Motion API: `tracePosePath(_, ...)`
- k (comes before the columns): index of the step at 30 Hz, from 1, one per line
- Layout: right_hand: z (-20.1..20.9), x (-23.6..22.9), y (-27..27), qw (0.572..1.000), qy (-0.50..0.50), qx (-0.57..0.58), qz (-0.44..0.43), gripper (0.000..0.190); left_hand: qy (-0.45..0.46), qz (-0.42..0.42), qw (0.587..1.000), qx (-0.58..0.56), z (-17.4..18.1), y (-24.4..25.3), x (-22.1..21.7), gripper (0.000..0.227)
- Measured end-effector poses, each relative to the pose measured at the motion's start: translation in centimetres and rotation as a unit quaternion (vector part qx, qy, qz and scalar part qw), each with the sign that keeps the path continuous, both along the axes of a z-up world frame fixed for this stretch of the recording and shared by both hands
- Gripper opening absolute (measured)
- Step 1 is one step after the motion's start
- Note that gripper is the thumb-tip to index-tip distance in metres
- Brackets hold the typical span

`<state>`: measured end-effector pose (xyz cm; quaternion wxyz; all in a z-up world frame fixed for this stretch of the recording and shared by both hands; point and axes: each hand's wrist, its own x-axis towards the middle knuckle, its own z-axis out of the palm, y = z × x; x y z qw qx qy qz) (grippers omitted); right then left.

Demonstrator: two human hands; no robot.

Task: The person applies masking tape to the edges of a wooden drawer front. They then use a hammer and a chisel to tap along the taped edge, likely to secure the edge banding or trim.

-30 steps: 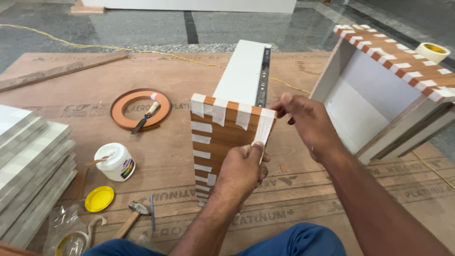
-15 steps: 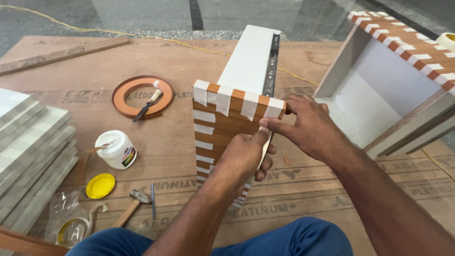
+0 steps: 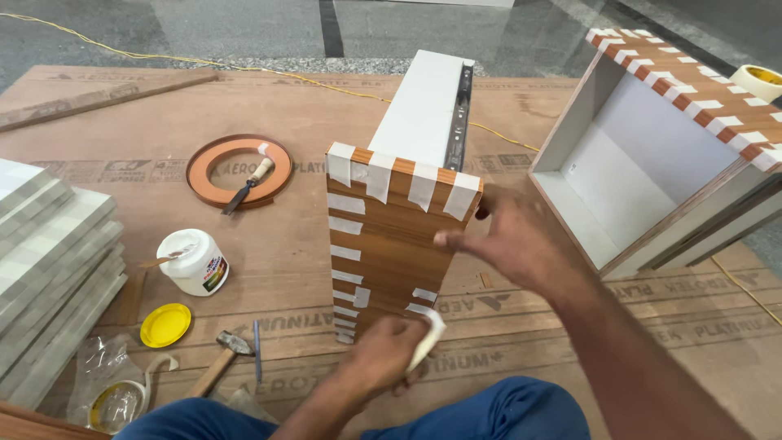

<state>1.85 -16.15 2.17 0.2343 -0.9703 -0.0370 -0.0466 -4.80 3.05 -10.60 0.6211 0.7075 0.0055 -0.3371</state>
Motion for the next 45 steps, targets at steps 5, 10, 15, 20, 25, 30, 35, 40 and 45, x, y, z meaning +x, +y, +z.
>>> tracePosePath(5,-1.5,-0.7,1.2,0.955,-0.143,0.258,0.003,0.043,-0.075,0.13,0.989,0.008,0.6,3.1,-0.8,0.049)
tracePosePath(10,-1.9,0.1,1.9,0.952,-0.152,0.266,-0.005,0.037,-0.173,0.213,0.961,-0.039,1.6,2.1,-1.0,0.038)
tracePosePath(15,-3.0,0.1,1.7,0.934,-0.145,0.327,0.003,0.04,-0.53,0.289,0.786,0.137,7.2,4.3,1.9,0.051)
tracePosePath(20,-5.3,-0.2,2.6,0.925,-0.125,0.359,-0.025,0.041,-0.621,0.066,0.727,0.285,14.7,2.7,6.5,0.05)
tracePosePath(25,-11.5,-1.6,2.6,0.932,-0.122,0.34,-0.023,0.064,-0.655,-0.052,0.684,0.316,17.1,1.4,8.2,0.051)
tracePosePath(30,-20.6,-2.4,2.9,0.941,-0.046,0.328,-0.063,0.058,-0.52,-0.041,0.753,0.4,18.5,3.6,10.0,0.05)
tracePosePath(35,-25.5,-1.5,6.6,0.925,-0.017,0.375,-0.064,0.039,-0.458,-0.014,0.787,0.413,18.8,9.1,11.5,0.046)
tracePosePath(40,-26.0,-0.5,8.6,0.887,0.004,0.456,-0.072,0.028,-0.487,0.066,0.769,0.409,17.2,13.8,12.9,0.057)
tracePosePath(45,-21.9,0.2,8.6,0.911,0.087,0.39,-0.105,0.027,-0.46,0.13,0.801,0.36,16.2,17.0,13.9,0.047)
